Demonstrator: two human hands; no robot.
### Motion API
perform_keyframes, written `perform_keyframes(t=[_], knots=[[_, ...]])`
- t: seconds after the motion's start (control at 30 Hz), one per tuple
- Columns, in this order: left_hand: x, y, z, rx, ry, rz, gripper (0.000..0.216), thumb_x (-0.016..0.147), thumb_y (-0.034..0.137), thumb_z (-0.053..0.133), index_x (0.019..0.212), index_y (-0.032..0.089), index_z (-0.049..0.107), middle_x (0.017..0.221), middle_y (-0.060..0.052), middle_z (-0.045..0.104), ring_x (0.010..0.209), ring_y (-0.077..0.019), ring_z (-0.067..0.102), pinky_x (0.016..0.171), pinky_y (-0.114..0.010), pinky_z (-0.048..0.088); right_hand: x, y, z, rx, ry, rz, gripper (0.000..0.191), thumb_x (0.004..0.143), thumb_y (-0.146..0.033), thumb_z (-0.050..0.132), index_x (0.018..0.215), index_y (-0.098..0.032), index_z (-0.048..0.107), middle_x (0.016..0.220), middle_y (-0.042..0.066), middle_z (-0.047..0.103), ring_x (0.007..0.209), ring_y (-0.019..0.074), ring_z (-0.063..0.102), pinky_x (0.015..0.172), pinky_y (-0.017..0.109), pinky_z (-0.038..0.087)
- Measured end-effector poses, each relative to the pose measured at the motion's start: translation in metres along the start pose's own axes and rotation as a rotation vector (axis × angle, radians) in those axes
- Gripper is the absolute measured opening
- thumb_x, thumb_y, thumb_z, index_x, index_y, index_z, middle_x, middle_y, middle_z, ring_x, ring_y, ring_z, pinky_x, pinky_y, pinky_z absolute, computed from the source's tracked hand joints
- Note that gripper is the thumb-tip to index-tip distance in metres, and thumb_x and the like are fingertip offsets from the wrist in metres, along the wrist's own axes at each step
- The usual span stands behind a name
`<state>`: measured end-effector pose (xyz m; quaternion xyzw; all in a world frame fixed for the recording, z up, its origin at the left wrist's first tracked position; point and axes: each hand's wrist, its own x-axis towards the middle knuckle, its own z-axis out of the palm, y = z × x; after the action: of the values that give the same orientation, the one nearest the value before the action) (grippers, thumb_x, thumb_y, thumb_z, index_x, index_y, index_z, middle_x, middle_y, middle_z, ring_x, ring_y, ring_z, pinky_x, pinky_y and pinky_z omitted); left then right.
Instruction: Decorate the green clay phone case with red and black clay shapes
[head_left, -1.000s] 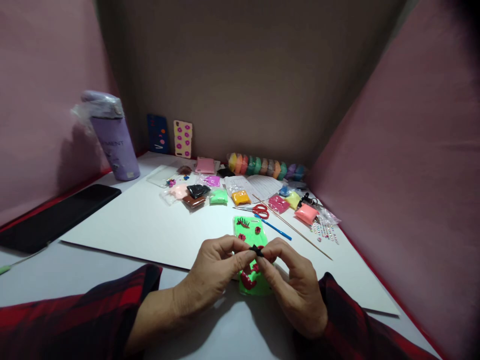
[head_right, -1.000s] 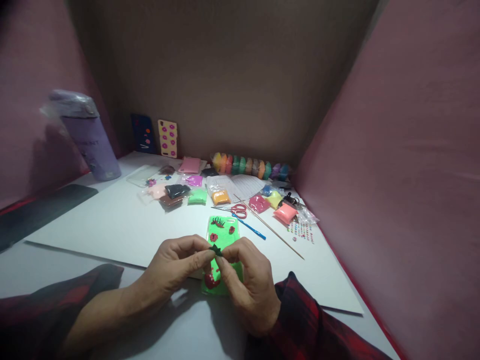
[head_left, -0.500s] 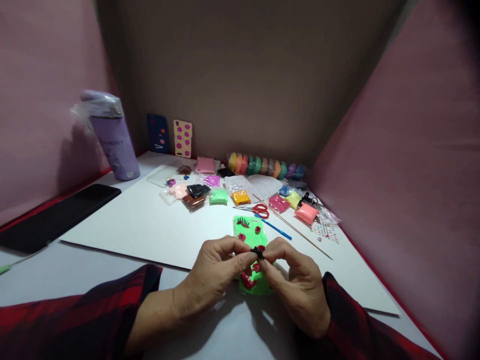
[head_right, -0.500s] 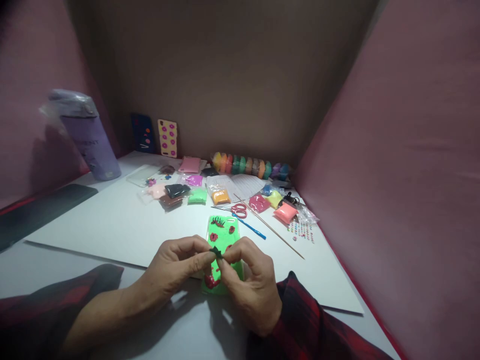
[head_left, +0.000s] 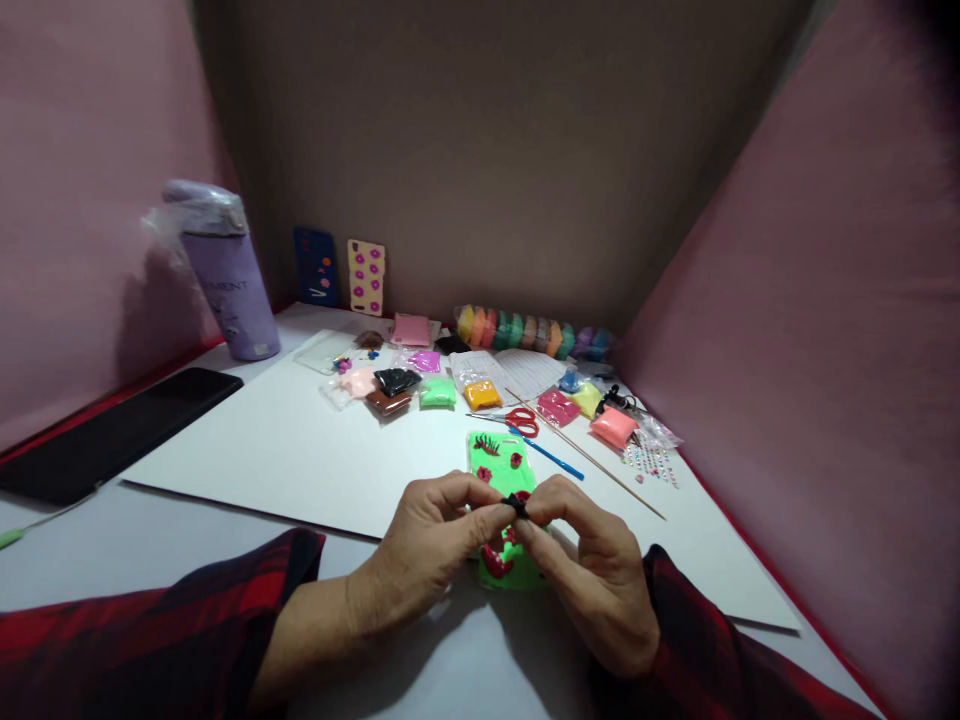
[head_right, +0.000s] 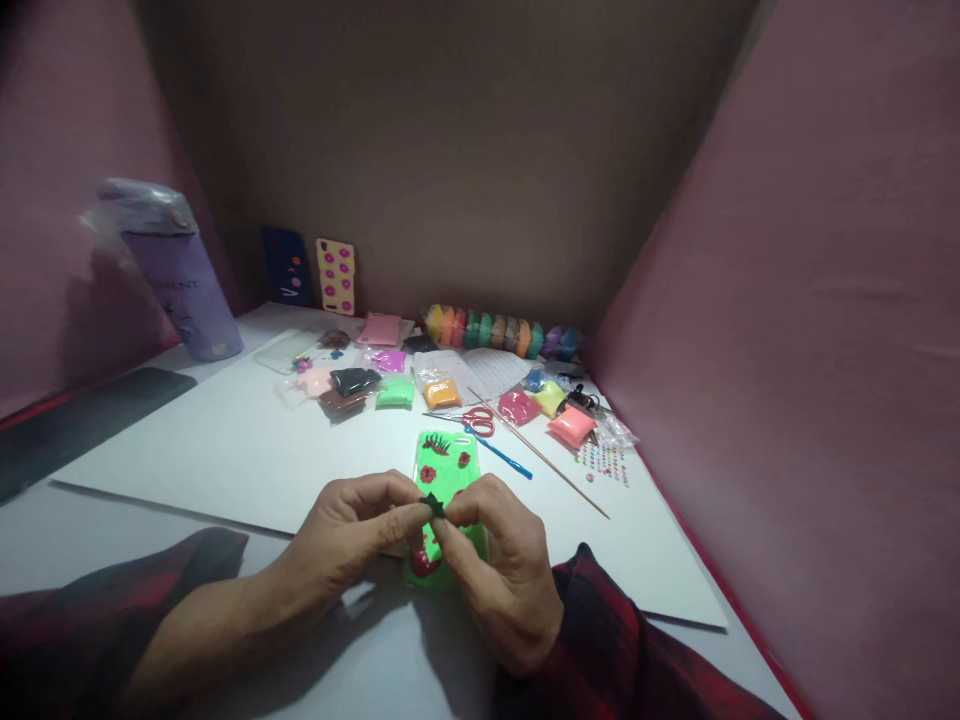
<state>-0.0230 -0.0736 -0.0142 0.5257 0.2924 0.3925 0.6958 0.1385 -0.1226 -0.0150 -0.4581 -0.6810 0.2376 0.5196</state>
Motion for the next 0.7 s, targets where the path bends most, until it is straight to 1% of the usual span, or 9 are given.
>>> perform_keyframes(t=[0.2, 0.4, 0.57, 0.7], knots=[[-0.0018, 0.0077, 0.0026, 0.009, 0.021, -0.031, 0.026, 0.071, 0.037, 0.076, 0.07, 0.012, 0.067, 0.06, -0.002, 0.063, 0.058, -0.0138, 0.059, 0.059, -0.027, 0.049, -0.0001, 0.0014, -0.0006, -0.067, 0.009, -0.074, 0.009, 0.087, -0.017, 0.058, 0.079, -0.02, 0.059, 0.075, 0.001, 0.055, 0.07, 0.0144, 0.054, 0.064, 0.029, 0.042], [-0.0008, 0.0065, 0.0019, 0.019, 0.033, -0.03, 0.026, 0.07, 0.036, 0.076, 0.071, 0.012, 0.067, 0.062, -0.002, 0.064, 0.059, -0.0131, 0.058, 0.059, -0.026, 0.047, 0.0001, -0.0013, -0.0012, -0.104, 0.013, -0.127, 0.009, 0.087, -0.015, 0.057, 0.08, -0.019, 0.059, 0.073, 0.001, 0.054, 0.069, 0.0141, 0.052, 0.062, 0.029, 0.041], [-0.0008, 0.0064, 0.0025, 0.017, 0.036, -0.037, 0.025, 0.071, 0.036, 0.075, 0.071, 0.012, 0.066, 0.062, -0.002, 0.063, 0.058, -0.0126, 0.057, 0.058, -0.026, 0.047, 0.0018, -0.0036, -0.0005, -0.123, 0.024, -0.142, 0.011, 0.087, -0.014, 0.057, 0.077, -0.019, 0.058, 0.07, 0.001, 0.053, 0.067, 0.014, 0.051, 0.061, 0.029, 0.041], [-0.0006, 0.007, 0.0027, 0.051, 0.033, -0.021, 0.025, 0.071, 0.035, 0.075, 0.069, 0.012, 0.067, 0.061, -0.003, 0.063, 0.058, -0.0137, 0.058, 0.058, -0.027, 0.048, 0.0025, -0.0032, 0.0007, -0.12, 0.062, -0.151, 0.011, 0.085, -0.013, 0.059, 0.075, -0.019, 0.058, 0.069, 0.001, 0.053, 0.065, 0.0141, 0.051, 0.059, 0.029, 0.041]])
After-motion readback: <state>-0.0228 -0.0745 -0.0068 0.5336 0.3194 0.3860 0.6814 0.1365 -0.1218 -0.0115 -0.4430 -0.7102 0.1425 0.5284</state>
